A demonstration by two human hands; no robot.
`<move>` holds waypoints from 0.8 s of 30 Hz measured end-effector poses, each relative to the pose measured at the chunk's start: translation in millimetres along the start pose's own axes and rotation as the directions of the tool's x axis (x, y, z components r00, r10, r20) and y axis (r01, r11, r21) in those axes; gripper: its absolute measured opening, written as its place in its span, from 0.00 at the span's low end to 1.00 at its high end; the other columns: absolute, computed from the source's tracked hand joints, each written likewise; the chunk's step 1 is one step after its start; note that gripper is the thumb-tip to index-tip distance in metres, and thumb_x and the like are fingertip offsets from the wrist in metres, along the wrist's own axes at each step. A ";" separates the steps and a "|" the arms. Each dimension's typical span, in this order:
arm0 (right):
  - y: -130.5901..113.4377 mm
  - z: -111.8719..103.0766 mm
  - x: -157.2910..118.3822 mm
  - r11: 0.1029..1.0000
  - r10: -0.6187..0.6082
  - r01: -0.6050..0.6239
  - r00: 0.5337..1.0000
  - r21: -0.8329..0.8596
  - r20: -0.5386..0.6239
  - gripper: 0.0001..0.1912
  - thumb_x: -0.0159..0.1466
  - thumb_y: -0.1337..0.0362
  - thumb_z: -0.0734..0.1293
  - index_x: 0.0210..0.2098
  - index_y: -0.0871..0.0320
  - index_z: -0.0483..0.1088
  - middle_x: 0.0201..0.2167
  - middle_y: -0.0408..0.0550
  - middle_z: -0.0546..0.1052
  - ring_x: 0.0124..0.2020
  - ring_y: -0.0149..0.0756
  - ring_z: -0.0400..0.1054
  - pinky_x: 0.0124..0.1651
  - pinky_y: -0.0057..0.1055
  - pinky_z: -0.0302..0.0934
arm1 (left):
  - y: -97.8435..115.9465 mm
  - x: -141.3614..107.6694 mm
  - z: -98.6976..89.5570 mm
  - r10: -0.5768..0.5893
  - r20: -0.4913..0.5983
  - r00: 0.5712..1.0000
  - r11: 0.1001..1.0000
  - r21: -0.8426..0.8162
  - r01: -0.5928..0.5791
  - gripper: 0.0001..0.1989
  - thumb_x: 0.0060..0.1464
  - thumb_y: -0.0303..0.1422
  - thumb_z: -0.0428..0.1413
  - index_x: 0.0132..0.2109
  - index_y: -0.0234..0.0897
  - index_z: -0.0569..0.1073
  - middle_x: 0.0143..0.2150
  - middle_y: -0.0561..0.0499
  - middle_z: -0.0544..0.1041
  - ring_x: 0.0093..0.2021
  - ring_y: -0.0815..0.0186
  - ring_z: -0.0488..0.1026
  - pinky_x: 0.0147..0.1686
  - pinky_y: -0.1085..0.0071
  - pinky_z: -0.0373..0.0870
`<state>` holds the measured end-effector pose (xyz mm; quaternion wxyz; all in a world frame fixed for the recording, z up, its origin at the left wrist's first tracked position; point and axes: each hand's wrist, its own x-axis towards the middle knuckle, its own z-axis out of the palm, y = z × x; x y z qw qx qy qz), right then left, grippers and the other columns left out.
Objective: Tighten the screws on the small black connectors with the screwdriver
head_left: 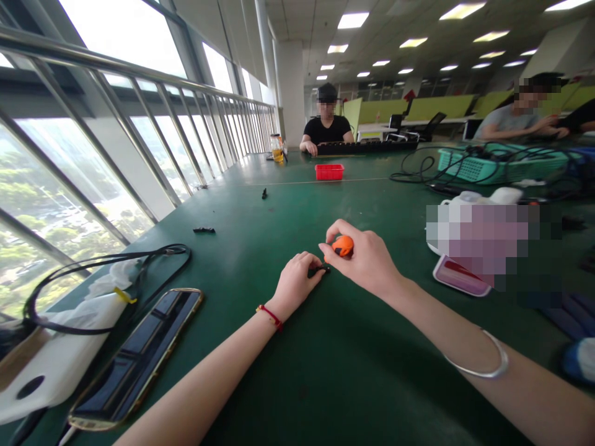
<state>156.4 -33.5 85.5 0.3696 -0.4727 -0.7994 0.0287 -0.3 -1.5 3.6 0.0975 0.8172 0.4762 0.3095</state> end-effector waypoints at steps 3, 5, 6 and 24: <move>0.2 -0.1 0.0 0.999 0.004 -0.004 1.000 0.036 -0.005 0.09 0.56 0.59 0.61 0.35 0.54 0.59 0.19 0.37 0.67 0.18 0.28 0.62 0.22 0.24 0.51 | 1.9 -0.1 -1.8 -0.011 0.003 1.000 1.000 0.019 0.011 0.03 0.50 0.30 0.54 0.34 0.36 0.69 0.34 0.50 0.72 0.37 0.63 0.70 0.39 0.66 0.68; 1.6 -2.3 0.5 0.999 0.013 -0.011 0.999 0.053 -0.031 0.10 0.54 0.60 0.62 0.35 0.54 0.59 0.21 0.37 0.68 0.18 0.28 0.61 0.23 0.23 0.51 | 3.3 0.0 -3.1 -0.022 0.007 1.000 0.999 0.024 0.022 0.03 0.50 0.30 0.54 0.33 0.36 0.69 0.33 0.50 0.72 0.36 0.63 0.69 0.38 0.66 0.68; 2.7 -4.0 0.9 0.998 0.014 -0.011 0.999 0.066 -0.050 0.10 0.53 0.61 0.62 0.34 0.54 0.60 0.21 0.37 0.68 0.18 0.27 0.60 0.23 0.23 0.50 | 3.9 0.0 -3.7 -0.026 0.011 1.000 0.999 0.020 0.026 0.02 0.50 0.30 0.54 0.32 0.36 0.69 0.33 0.50 0.72 0.36 0.63 0.69 0.38 0.67 0.68; 15.4 -3.2 4.2 0.992 0.064 -0.045 0.985 0.121 -0.157 0.05 0.52 0.62 0.62 0.25 0.56 0.60 0.16 0.37 0.61 0.17 0.26 0.54 0.23 0.24 0.49 | 7.2 0.8 -6.5 -0.045 0.036 0.998 0.999 -0.010 0.045 0.02 0.50 0.29 0.54 0.32 0.36 0.70 0.33 0.50 0.72 0.36 0.64 0.69 0.37 0.67 0.68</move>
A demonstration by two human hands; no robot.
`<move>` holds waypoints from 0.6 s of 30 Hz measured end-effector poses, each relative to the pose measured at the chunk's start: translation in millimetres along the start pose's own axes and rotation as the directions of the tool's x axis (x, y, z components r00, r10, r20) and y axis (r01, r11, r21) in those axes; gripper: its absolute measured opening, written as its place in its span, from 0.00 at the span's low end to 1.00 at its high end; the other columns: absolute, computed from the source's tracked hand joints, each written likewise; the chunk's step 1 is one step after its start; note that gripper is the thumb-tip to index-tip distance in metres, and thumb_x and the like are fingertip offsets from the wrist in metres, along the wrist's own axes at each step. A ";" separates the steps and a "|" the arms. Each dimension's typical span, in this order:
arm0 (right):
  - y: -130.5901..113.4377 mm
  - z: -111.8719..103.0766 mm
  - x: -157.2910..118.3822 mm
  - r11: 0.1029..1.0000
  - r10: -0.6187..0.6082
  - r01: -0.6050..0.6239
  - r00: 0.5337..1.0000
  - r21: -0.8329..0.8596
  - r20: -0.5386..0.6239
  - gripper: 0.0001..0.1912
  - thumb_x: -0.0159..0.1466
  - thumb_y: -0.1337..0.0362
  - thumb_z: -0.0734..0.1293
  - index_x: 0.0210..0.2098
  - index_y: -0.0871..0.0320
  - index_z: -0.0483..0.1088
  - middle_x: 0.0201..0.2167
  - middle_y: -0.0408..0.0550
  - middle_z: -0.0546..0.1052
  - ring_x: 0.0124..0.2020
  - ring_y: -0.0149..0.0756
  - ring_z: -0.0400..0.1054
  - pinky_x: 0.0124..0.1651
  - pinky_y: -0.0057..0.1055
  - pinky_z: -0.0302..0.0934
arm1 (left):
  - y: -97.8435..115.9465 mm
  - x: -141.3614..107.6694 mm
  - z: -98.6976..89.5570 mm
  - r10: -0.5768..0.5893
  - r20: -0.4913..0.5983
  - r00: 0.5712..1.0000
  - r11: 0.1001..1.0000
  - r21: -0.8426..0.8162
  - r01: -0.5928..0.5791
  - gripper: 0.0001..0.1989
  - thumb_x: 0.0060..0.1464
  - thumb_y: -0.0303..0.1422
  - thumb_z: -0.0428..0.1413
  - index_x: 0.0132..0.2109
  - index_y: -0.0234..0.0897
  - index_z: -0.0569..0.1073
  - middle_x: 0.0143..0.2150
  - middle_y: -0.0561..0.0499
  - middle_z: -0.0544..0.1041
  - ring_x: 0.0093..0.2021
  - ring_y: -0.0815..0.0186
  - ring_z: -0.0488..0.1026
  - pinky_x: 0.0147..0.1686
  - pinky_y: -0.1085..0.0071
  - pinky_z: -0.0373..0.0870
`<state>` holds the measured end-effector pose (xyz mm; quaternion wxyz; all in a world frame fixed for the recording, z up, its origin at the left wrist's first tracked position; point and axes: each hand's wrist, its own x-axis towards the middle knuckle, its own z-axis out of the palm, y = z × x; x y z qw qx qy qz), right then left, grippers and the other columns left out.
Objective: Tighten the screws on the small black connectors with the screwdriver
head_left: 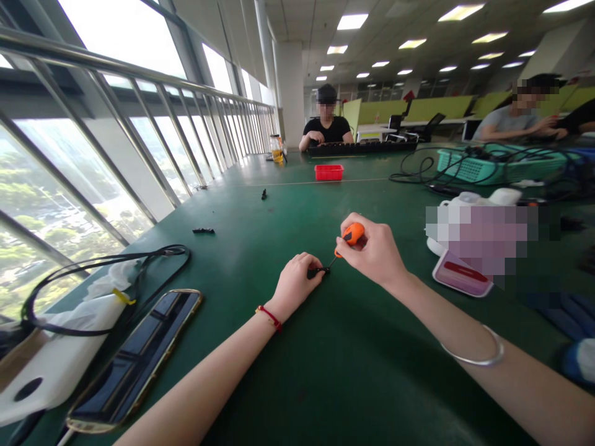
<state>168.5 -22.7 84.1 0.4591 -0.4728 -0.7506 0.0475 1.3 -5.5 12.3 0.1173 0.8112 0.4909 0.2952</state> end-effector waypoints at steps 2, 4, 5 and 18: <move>0.8 -0.3 0.2 1.000 0.003 -0.003 1.000 0.002 0.009 0.05 0.53 0.61 0.62 0.25 0.56 0.61 0.16 0.37 0.61 0.18 0.26 0.55 0.23 0.24 0.49 | -0.5 -0.3 0.3 0.002 -0.001 1.000 1.000 -0.005 -0.002 0.02 0.50 0.29 0.54 0.33 0.36 0.70 0.33 0.50 0.72 0.36 0.64 0.69 0.37 0.67 0.68; 1.3 -1.1 0.6 1.000 0.006 -0.006 1.000 -0.004 0.023 0.07 0.54 0.60 0.62 0.25 0.56 0.61 0.17 0.38 0.62 0.18 0.27 0.55 0.23 0.24 0.49 | -1.2 -0.4 0.5 0.001 0.000 1.000 1.000 -0.016 -0.001 0.02 0.50 0.29 0.54 0.33 0.36 0.70 0.33 0.50 0.72 0.36 0.64 0.69 0.37 0.67 0.68; 1.5 -1.6 1.0 1.000 0.010 -0.010 1.000 -0.012 0.029 0.08 0.55 0.58 0.61 0.25 0.56 0.61 0.17 0.38 0.63 0.18 0.27 0.56 0.24 0.24 0.49 | -1.6 -0.1 0.4 0.001 0.001 1.000 1.000 -0.023 -0.001 0.02 0.50 0.29 0.54 0.33 0.36 0.70 0.33 0.50 0.72 0.36 0.64 0.69 0.38 0.67 0.68; -1.6 -15.4 37.7 0.967 0.154 -0.106 0.967 -0.232 0.202 0.08 0.52 0.57 0.62 0.31 0.53 0.63 0.20 0.38 0.67 0.20 0.30 0.58 0.25 0.26 0.46 | -14.3 15.4 -7.7 -0.001 0.179 0.984 0.985 -0.169 0.032 0.06 0.47 0.32 0.55 0.33 0.35 0.73 0.33 0.50 0.75 0.33 0.66 0.72 0.34 0.71 0.68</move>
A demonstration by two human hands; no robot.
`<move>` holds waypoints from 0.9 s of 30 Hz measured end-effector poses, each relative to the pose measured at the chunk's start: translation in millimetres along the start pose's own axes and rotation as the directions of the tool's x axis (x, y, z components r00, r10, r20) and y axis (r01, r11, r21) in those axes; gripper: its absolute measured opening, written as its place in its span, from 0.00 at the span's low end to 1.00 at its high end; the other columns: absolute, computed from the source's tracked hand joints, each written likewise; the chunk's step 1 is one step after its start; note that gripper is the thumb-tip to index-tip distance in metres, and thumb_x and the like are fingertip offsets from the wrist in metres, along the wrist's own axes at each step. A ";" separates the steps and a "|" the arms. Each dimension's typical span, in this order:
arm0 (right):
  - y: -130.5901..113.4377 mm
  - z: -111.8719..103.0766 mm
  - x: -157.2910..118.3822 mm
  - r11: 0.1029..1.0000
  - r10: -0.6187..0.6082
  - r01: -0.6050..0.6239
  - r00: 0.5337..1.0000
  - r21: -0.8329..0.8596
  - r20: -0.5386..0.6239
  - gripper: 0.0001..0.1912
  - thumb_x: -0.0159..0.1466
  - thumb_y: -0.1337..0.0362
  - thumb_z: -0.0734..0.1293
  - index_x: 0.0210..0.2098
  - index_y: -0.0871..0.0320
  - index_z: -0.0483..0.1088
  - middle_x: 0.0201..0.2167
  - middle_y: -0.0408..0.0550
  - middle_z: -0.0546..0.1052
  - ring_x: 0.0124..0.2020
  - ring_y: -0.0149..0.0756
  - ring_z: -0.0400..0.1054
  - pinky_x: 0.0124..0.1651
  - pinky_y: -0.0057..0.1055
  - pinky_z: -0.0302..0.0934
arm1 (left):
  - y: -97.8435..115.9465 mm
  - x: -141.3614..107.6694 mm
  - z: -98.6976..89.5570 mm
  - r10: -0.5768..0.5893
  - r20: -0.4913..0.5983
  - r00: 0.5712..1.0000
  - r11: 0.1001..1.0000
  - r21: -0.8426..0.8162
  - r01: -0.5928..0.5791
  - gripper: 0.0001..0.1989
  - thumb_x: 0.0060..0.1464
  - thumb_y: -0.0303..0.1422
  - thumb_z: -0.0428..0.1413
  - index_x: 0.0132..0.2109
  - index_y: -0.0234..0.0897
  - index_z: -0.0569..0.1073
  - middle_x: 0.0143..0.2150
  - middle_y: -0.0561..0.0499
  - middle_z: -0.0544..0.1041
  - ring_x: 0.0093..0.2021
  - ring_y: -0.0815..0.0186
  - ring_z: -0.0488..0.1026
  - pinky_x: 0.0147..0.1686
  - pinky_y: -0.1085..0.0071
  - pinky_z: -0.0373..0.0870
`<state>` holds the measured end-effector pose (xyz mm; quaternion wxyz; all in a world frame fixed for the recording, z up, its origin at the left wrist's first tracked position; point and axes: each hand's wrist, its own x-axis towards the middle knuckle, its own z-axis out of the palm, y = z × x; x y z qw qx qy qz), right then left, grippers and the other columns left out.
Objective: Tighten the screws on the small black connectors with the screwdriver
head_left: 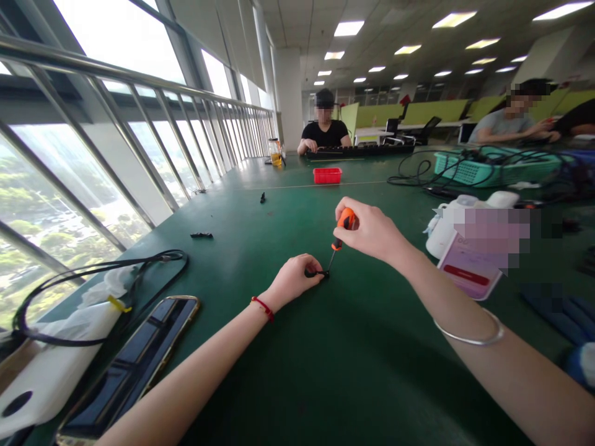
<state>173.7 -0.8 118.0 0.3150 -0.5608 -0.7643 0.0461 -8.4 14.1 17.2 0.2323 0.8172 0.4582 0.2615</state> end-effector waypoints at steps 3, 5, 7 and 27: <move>0.1 -4.9 8.4 0.997 0.019 -0.016 0.999 -0.081 0.041 0.16 0.58 0.50 0.57 0.24 0.54 0.64 0.19 0.41 0.68 0.21 0.32 0.59 0.25 0.27 0.45 | -1.9 3.7 2.3 0.003 -0.048 0.999 0.999 -0.032 -0.005 0.06 0.47 0.32 0.55 0.34 0.35 0.73 0.33 0.50 0.76 0.34 0.66 0.72 0.34 0.71 0.68; 2.8 -4.3 14.5 0.992 0.039 -0.036 0.999 -0.121 0.024 0.18 0.60 0.51 0.54 0.24 0.54 0.65 0.20 0.43 0.69 0.23 0.33 0.60 0.26 0.27 0.46 | -4.1 10.1 4.7 -0.004 -0.074 0.997 1.000 -0.026 0.002 0.06 0.47 0.32 0.56 0.34 0.35 0.73 0.33 0.50 0.76 0.33 0.66 0.72 0.34 0.71 0.68; 6.9 -1.5 19.9 0.986 0.065 -0.067 0.998 -0.150 -0.022 0.12 0.59 0.55 0.56 0.29 0.53 0.67 0.23 0.43 0.71 0.24 0.34 0.61 0.27 0.27 0.46 | -7.0 18.7 7.1 -0.004 -0.086 0.996 1.000 -0.010 0.004 0.06 0.46 0.32 0.56 0.33 0.35 0.73 0.33 0.50 0.76 0.33 0.66 0.72 0.34 0.71 0.68; 4.4 -7.9 27.5 0.962 0.137 -0.120 0.989 -0.246 0.052 0.21 0.62 0.50 0.51 0.27 0.55 0.69 0.27 0.49 0.74 0.29 0.40 0.66 0.29 0.31 0.51 | -17.0 36.5 11.0 -0.014 -0.131 0.991 0.999 -0.047 0.008 0.07 0.47 0.34 0.56 0.33 0.35 0.73 0.33 0.50 0.76 0.34 0.66 0.72 0.35 0.70 0.67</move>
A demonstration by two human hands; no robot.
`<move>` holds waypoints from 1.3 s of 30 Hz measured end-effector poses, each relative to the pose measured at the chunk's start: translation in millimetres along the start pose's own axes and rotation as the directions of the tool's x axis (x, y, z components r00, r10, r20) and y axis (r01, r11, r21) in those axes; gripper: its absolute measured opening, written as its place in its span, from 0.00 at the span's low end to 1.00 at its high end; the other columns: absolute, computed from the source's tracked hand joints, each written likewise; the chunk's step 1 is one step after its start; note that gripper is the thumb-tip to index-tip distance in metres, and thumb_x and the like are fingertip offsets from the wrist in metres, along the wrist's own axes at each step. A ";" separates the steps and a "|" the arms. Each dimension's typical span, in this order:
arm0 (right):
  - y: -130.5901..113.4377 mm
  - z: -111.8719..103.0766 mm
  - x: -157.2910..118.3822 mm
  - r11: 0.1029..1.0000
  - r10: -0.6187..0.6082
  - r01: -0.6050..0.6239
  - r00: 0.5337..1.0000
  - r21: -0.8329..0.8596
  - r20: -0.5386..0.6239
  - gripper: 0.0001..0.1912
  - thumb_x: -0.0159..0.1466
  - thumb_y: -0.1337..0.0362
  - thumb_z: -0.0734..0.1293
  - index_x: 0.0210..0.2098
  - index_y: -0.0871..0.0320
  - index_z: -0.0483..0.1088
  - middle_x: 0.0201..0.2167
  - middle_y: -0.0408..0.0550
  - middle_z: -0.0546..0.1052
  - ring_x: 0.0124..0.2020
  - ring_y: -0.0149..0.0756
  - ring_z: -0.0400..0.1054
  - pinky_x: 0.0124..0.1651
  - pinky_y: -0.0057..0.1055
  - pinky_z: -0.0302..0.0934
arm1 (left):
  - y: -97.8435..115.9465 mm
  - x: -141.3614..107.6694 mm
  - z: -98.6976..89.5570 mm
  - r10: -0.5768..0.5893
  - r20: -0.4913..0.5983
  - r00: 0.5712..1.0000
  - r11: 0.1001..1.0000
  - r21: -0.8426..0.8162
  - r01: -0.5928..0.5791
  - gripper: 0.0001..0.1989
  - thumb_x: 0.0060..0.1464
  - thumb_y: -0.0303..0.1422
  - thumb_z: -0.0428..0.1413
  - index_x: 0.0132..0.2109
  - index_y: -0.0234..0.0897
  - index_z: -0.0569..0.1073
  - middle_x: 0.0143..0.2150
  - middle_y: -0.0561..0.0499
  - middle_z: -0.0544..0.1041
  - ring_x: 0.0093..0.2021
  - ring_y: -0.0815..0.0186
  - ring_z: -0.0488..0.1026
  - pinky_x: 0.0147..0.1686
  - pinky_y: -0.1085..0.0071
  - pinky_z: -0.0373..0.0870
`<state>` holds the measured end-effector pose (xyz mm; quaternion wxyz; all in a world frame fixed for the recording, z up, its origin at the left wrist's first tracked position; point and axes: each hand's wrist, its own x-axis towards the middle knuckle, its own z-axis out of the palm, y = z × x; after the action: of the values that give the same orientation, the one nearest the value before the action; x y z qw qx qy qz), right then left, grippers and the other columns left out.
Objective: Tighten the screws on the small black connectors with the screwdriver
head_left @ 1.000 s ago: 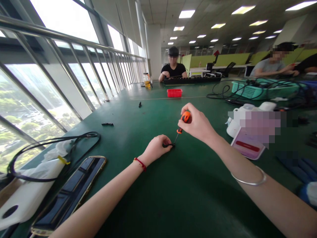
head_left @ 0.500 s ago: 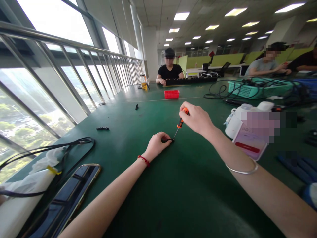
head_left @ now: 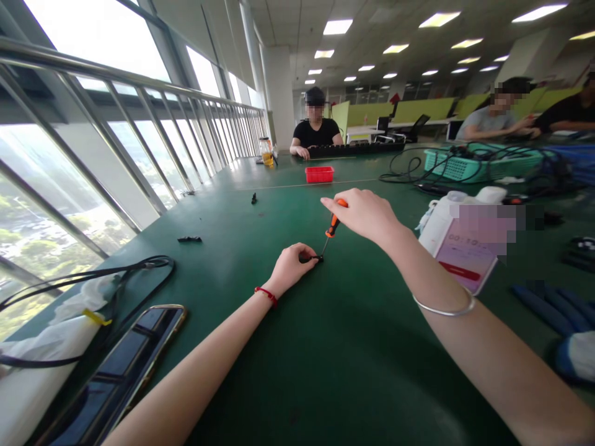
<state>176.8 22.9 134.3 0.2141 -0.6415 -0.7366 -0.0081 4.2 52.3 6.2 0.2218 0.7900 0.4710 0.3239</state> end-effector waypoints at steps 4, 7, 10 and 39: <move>0.1 -5.6 5.7 1.000 -0.029 0.029 0.999 0.012 0.044 0.12 0.57 0.55 0.59 0.35 0.53 0.69 0.32 0.47 0.75 0.32 0.39 0.67 0.30 0.29 0.52 | -1.8 1.4 -0.4 -0.003 0.014 1.000 1.000 -0.003 0.003 0.08 0.47 0.34 0.56 0.34 0.35 0.74 0.34 0.49 0.77 0.34 0.65 0.72 0.36 0.70 0.68; 2.2 -7.7 7.5 0.998 -0.039 0.033 0.990 0.048 0.134 0.15 0.56 0.53 0.59 0.38 0.54 0.68 0.34 0.48 0.74 0.30 0.37 0.66 0.29 0.28 0.52 | -2.0 1.7 -0.2 0.004 0.013 1.000 1.000 -0.004 -0.004 0.08 0.47 0.34 0.55 0.34 0.35 0.74 0.34 0.49 0.77 0.35 0.65 0.72 0.37 0.70 0.68; 3.5 -8.8 6.6 1.000 -0.022 0.021 0.993 0.008 0.119 0.21 0.61 0.49 0.52 0.31 0.55 0.70 0.30 0.50 0.74 0.31 0.39 0.67 0.30 0.30 0.52 | -1.3 1.2 0.0 0.001 0.007 1.000 1.000 -0.003 -0.001 0.07 0.47 0.34 0.55 0.34 0.35 0.74 0.33 0.50 0.77 0.34 0.65 0.72 0.37 0.70 0.68; 3.5 -7.7 0.0 0.994 -0.103 0.100 0.989 0.038 0.104 0.12 0.60 0.57 0.56 0.38 0.53 0.66 0.31 0.45 0.75 0.28 0.35 0.65 0.27 0.28 0.50 | -5.6 -0.6 -1.5 -0.022 0.020 1.000 0.995 -0.098 0.024 0.08 0.47 0.34 0.57 0.33 0.34 0.75 0.34 0.49 0.77 0.35 0.65 0.72 0.39 0.69 0.69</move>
<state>182.5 21.3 140.4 0.1846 -0.5992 -0.7786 0.0268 -0.4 54.4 3.3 0.2685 0.7756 0.4615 0.3366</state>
